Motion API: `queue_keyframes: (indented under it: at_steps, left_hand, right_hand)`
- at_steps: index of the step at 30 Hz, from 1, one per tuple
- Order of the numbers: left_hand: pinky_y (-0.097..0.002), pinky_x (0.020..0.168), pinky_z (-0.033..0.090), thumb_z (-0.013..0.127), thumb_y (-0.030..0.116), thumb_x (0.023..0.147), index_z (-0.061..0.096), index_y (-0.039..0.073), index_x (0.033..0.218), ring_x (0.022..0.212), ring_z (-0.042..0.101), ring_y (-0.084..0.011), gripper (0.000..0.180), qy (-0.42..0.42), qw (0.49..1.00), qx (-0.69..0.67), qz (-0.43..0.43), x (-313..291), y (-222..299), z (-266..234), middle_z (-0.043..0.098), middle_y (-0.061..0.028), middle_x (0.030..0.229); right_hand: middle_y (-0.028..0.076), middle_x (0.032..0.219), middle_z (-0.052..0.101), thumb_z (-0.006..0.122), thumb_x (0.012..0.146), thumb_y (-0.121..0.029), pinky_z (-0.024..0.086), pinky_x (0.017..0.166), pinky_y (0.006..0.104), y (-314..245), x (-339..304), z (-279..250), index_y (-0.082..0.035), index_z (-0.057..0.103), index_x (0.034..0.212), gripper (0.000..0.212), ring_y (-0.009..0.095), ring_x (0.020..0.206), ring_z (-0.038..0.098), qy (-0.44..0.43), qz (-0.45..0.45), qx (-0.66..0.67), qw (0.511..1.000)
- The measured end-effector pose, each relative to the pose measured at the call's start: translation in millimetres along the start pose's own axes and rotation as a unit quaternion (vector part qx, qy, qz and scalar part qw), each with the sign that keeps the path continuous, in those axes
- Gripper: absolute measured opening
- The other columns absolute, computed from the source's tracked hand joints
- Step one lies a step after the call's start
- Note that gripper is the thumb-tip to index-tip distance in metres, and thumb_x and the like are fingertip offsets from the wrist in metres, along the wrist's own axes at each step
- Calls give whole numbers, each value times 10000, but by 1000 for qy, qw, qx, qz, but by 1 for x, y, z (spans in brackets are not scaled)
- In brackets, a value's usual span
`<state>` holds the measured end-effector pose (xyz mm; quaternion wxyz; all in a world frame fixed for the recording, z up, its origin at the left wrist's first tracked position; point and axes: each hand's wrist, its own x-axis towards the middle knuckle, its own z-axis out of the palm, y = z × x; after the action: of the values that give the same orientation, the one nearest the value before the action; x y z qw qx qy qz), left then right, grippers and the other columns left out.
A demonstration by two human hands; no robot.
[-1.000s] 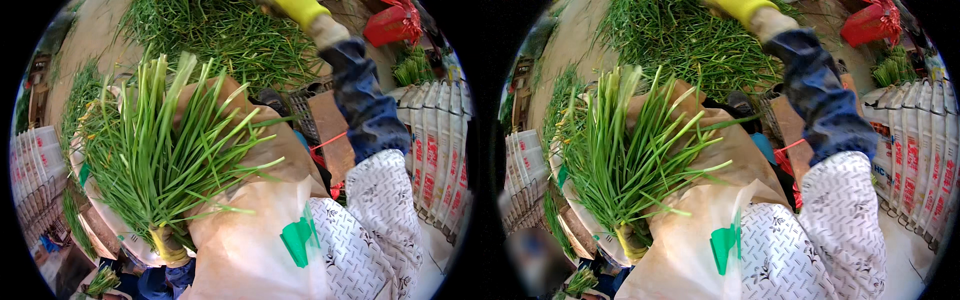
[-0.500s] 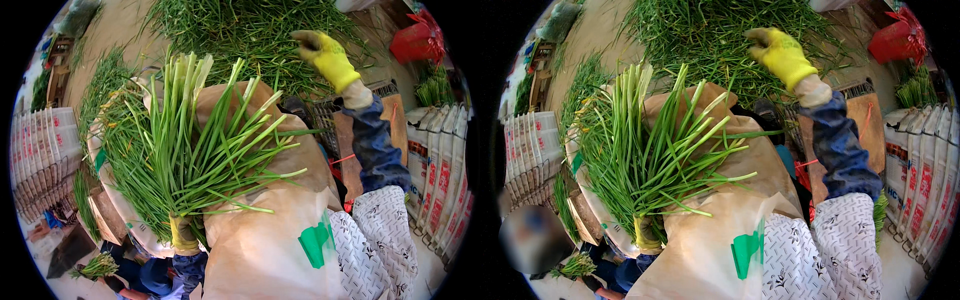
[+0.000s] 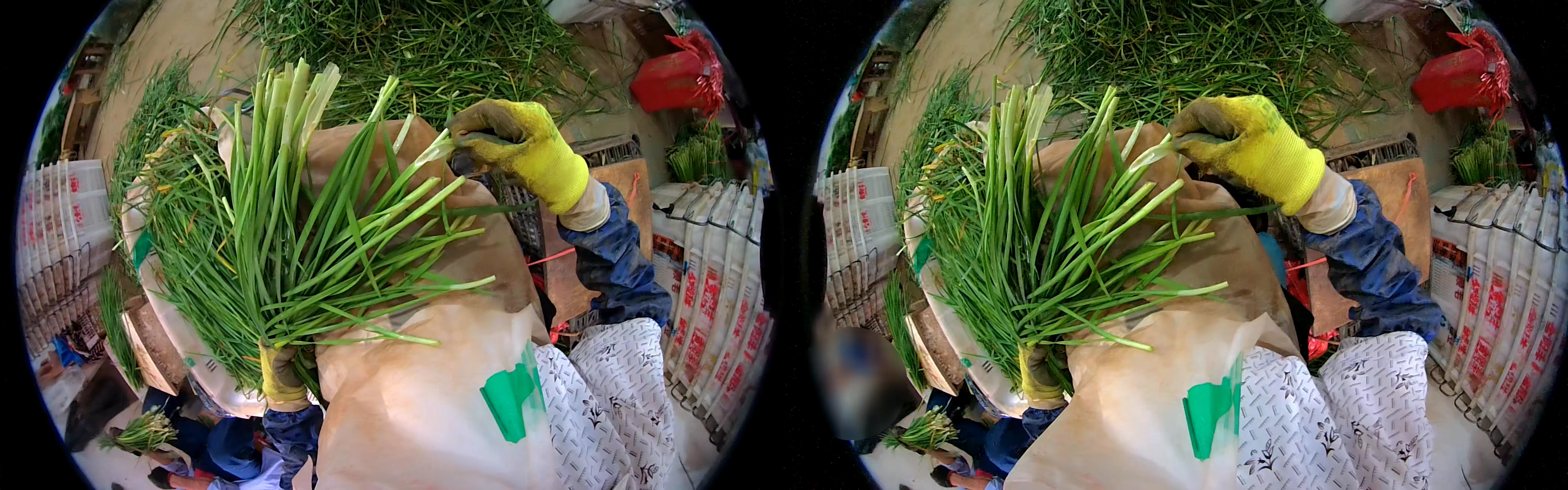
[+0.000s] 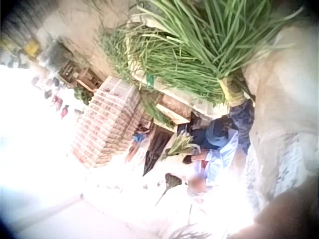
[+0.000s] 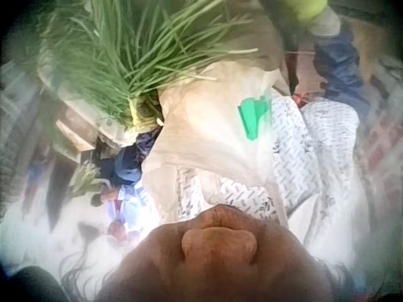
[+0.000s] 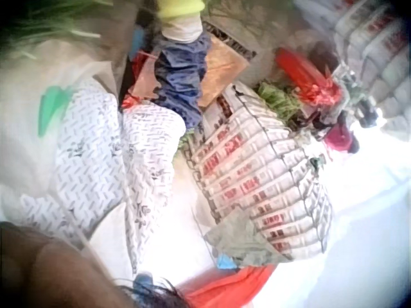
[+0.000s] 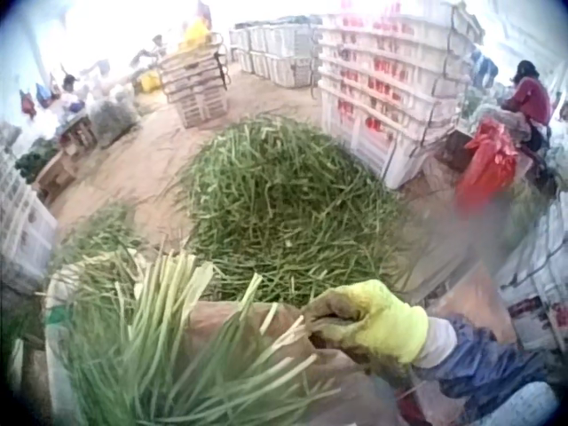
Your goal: The person bunches green onions together by hand, secures them with a red tie, and places them into a crate.
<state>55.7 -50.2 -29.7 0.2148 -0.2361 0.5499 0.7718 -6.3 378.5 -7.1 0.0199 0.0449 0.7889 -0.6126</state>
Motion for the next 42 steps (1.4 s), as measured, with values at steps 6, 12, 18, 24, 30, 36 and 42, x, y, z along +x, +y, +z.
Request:
queue_keyframes:
  at_steps: [6, 12, 18, 24, 30, 36, 42]
  left_hand:
    - [-230, 449, 476, 605, 75, 831, 509, 59, 1217, 581, 576, -159, 398, -23, 994, 107, -24, 5, -2, -17, 622, -81, 948]
    - [-263, 442, 459, 683, 86, 767, 610, -23, 987, 543, 584, -158, 256, -24, 999, 36, -13, 2, 4, 1, 645, -81, 767]
    - [-264, 453, 466, 689, 74, 744, 622, -23, 952, 547, 593, -155, 239, 25, 993, 109, 26, 2, 2, 3, 646, -75, 758]
    - [-264, 426, 453, 688, 94, 727, 629, -6, 937, 503, 571, -134, 240, 4, 992, 122, -32, 5, 13, 15, 635, -47, 726]
    - [-253, 456, 469, 618, 17, 679, 630, -16, 933, 529, 581, -135, 256, -2, 995, 94, -18, 7, -4, -19, 635, -39, 740]
    - [-265, 516, 491, 656, 37, 744, 639, -6, 946, 588, 600, -134, 207, -16, 993, 114, -32, 5, 8, -2, 653, -38, 783]
    - [-293, 725, 514, 747, 61, 707, 647, -1, 974, 791, 628, -146, 293, -12, 988, 152, -19, 8, 7, -8, 681, -45, 903]
  right_hand:
    - [-8, 804, 660, 630, 886, -114, 416, 508, 173, 31, 26, -64, -69, 666, 1032, 156, 52, 623, 581, 274, -41, 4, 961]
    - [91, 1107, 631, 703, 787, -182, 457, 946, 403, -5, 15, -5, -82, 631, 1149, 382, 253, 1067, 581, -45, -310, -300, 901]
    - [111, 970, 657, 697, 789, -228, 485, 816, 423, 0, 8, 8, -120, 667, 1046, 280, 319, 909, 613, -52, -235, -389, 890]
    - [165, 1052, 665, 654, 813, -440, 517, 828, 430, 58, 57, -126, -91, 617, 1178, 506, 321, 975, 645, 244, 27, -636, 732]
    - [109, 970, 673, 696, 832, -354, 507, 769, 309, -2, 72, 12, -25, 633, 1137, 453, 158, 845, 621, -191, 21, -167, 967]
    - [48, 714, 645, 738, 783, -333, 476, 577, 279, -9, 62, 41, -36, 690, 909, 326, 134, 619, 596, -68, 72, -47, 994]
    - [19, 727, 652, 729, 806, -199, 480, 568, 255, -9, 65, 34, -42, 701, 914, 192, 104, 640, 588, -19, 113, 44, 992]
